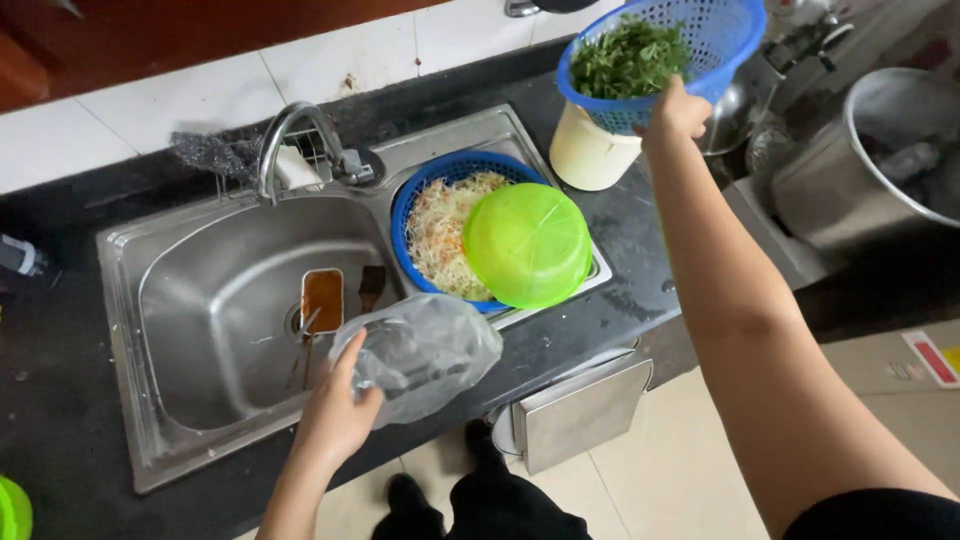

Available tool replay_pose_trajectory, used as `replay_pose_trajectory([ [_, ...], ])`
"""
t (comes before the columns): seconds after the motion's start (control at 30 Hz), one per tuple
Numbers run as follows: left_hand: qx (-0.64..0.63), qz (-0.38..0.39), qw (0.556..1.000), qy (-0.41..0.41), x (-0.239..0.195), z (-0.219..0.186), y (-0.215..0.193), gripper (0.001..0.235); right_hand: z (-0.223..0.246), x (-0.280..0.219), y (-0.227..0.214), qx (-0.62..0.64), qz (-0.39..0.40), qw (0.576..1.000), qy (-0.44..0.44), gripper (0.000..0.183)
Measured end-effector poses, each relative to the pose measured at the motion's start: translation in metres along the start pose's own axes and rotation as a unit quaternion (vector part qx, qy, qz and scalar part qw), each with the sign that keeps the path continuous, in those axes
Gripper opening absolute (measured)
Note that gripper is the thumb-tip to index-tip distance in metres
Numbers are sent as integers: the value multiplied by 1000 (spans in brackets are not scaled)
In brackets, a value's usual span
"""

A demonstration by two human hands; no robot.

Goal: Transfer prepared salad or vegetables from a strainer into a plastic bag and tie the bag.

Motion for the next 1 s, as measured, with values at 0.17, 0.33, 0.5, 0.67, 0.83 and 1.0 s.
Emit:
replay_pose_trajectory([
  [0.17,53,-110,991,56,-12,46,3,83,-32,-49,-36,132,198,964,-115,48],
  [0.33,93,-117,983,-104,-41,122,-9,90,-140,-126,-103,112,304,943,-77,32],
  [0.5,162,-213,958,-97,-58,174,-36,105,-303,-185,-134,-89,323,937,94,28],
  [0.67,-219,-317,902,-192,-82,122,-4,119,-386,-274,-146,-126,361,902,199,29],
  [0.83,-100,-326,936,-87,-103,139,53,129,-448,-280,-176,-159,406,861,261,37],
  [1.0,-66,-335,939,-44,-108,121,51,122,-320,-370,-187,-260,268,775,-509,74],
])
Point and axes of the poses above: each hand's wrist, its own x-axis towards the middle knuckle, its own y-axis out of the palm, z = x × y, the point moved 6 cm from there along x, towards the middle knuckle, and after that the axes turned 15 degrees about y, right-handed, at the moved point
